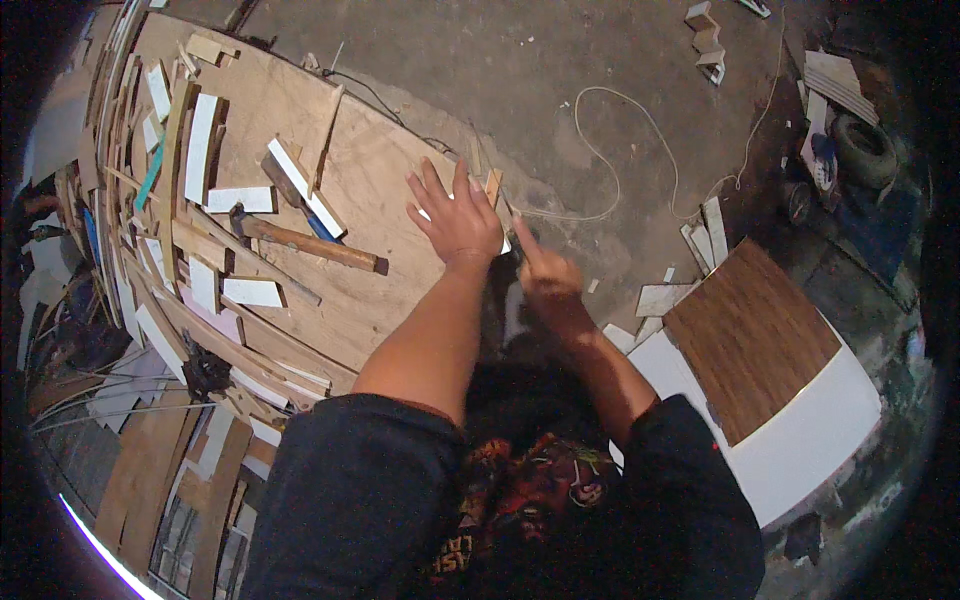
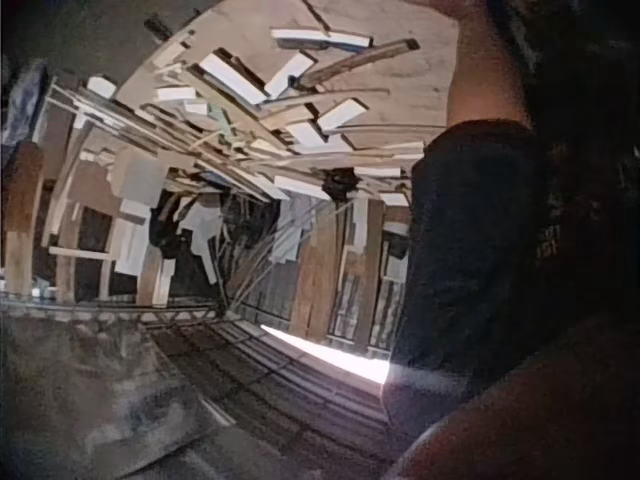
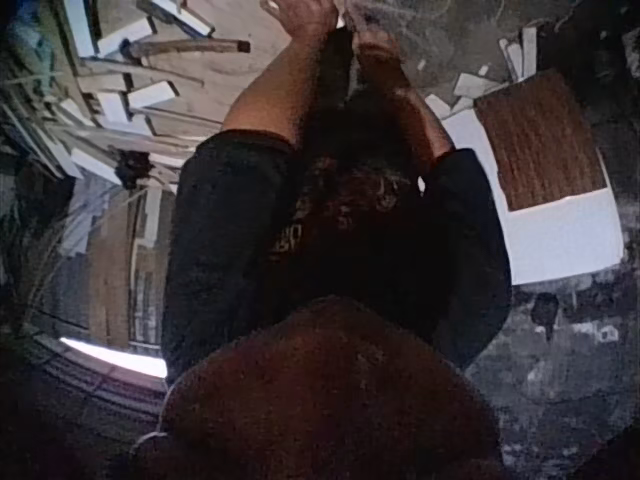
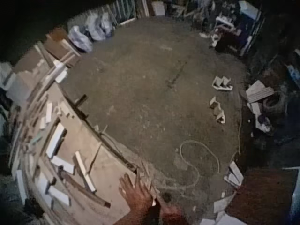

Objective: The person uses a hand tool to carve and shave small pieces of wood off a thin strip while holding it against a workbench.

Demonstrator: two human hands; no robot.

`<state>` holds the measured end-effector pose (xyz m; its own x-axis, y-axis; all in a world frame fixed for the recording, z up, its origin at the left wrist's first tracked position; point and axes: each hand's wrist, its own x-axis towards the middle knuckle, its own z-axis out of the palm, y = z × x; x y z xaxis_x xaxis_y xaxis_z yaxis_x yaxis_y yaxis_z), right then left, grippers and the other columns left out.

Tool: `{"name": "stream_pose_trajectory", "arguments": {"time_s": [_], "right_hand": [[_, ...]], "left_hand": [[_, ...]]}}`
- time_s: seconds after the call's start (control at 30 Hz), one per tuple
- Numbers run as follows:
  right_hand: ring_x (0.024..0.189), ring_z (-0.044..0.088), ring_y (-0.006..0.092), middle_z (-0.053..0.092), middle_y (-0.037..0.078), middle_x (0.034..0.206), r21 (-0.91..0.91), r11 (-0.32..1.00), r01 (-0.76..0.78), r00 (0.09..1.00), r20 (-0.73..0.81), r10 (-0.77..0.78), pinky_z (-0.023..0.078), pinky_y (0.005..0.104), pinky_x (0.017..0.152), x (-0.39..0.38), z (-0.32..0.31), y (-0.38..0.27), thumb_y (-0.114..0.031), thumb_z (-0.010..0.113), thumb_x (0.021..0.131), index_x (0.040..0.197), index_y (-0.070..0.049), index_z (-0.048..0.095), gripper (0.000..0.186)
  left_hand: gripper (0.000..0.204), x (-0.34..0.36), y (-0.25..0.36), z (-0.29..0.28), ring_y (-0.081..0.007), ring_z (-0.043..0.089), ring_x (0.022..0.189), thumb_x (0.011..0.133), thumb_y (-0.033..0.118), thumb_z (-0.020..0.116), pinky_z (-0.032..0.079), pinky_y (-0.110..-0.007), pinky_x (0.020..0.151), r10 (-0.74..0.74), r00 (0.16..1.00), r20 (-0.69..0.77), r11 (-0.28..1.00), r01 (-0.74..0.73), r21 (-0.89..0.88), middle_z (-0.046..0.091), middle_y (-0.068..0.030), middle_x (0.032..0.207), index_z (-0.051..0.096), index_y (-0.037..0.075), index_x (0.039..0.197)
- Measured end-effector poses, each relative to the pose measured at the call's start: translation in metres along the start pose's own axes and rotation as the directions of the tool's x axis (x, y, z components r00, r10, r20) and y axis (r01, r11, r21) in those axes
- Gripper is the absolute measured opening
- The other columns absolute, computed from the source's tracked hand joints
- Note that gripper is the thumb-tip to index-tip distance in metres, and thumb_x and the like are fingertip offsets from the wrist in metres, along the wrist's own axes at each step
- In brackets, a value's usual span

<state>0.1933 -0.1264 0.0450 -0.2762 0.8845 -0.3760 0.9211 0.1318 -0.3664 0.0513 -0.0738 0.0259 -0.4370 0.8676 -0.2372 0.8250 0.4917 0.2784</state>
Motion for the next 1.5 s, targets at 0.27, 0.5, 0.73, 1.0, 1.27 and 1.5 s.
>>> {"name": "stream_pose_trajectory", "arguments": {"time_s": [0.27, 0.5, 0.73, 1.0, 1.27, 1.5], "right_hand": [[0.065, 0.070, 0.0330, 0.069, 0.012, 0.078, 0.083, 0.995, 0.063, 0.991, -0.119, -0.052, 0.059, 0.0481, 0.059, -0.007, 0.015, 0.015, -0.013, 0.063, 0.087, 0.146, -0.031, 0.052, 0.063], [0.056, 0.064, 0.0333, 0.064, 0.011, 0.070, 0.077, 0.996, 0.049, 0.992, -0.121, -0.040, 0.055, 0.0483, 0.054, 0.004, 0.026, 0.022, -0.013, 0.064, 0.086, 0.149, -0.033, 0.049, 0.068], [0.057, 0.064, 0.0335, 0.062, 0.014, 0.068, 0.236, 0.965, 0.112, 0.970, -0.235, -0.055, 0.054, 0.0497, 0.055, 0.005, 0.036, 0.024, -0.010, 0.062, 0.087, 0.150, -0.034, 0.046, 0.069], [0.060, 0.063, 0.0318, 0.058, 0.009, 0.067, 0.205, 0.971, 0.126, 0.944, -0.326, -0.053, 0.052, 0.0467, 0.057, 0.008, 0.045, 0.029, -0.004, 0.064, 0.081, 0.145, -0.033, 0.054, 0.071], [0.059, 0.062, 0.0351, 0.062, 0.013, 0.069, 0.183, 0.975, 0.124, 0.922, -0.385, -0.045, 0.052, 0.0478, 0.057, -0.003, 0.056, 0.031, -0.005, 0.061, 0.082, 0.144, -0.029, 0.056, 0.067], [0.060, 0.062, 0.0365, 0.063, 0.014, 0.070, 0.326, 0.932, 0.160, 0.940, -0.340, -0.043, 0.051, 0.0480, 0.058, -0.026, 0.054, 0.036, -0.004, 0.062, 0.081, 0.144, -0.026, 0.056, 0.066]], "left_hand": [[0.046, 0.003, -0.004, 0.002, -0.0451, 0.014, 0.151, 0.102, 0.032, 0.041, 0.012, -0.066, 0.117, 0.013, 0.998, -0.061, 1.000, -0.013, 0.007, 0.027, -0.0207, 0.161, 0.052, 0.017, 0.145], [0.050, 0.001, 0.003, -0.001, -0.0439, 0.011, 0.152, 0.102, 0.033, 0.040, 0.012, -0.063, 0.118, 0.001, 1.000, 0.023, 1.000, -0.001, 0.028, 0.022, -0.0203, 0.163, 0.048, 0.018, 0.148], [0.053, 0.001, 0.002, 0.000, -0.0430, 0.011, 0.152, 0.103, 0.032, 0.039, 0.012, -0.064, 0.118, 0.024, 1.000, -0.018, 0.999, -0.023, 0.024, 0.022, -0.0204, 0.162, 0.039, 0.016, 0.153], [0.056, -0.003, 0.001, 0.007, -0.0438, 0.015, 0.151, 0.103, 0.032, 0.037, 0.016, -0.062, 0.116, 0.073, 0.993, -0.091, 0.997, -0.070, 0.037, 0.026, -0.0215, 0.161, 0.036, 0.011, 0.155], [0.054, -0.001, 0.003, 0.008, -0.0431, 0.021, 0.149, 0.105, 0.032, 0.035, 0.020, -0.061, 0.115, 0.088, 0.987, -0.131, 0.995, -0.081, 0.054, 0.030, -0.0214, 0.159, 0.039, 0.009, 0.153], [0.053, -0.002, -0.002, 0.007, -0.0436, 0.023, 0.148, 0.105, 0.034, 0.034, 0.022, -0.062, 0.115, 0.086, 0.984, -0.158, 0.996, -0.079, 0.049, 0.031, -0.0219, 0.158, 0.042, 0.008, 0.151]]}}
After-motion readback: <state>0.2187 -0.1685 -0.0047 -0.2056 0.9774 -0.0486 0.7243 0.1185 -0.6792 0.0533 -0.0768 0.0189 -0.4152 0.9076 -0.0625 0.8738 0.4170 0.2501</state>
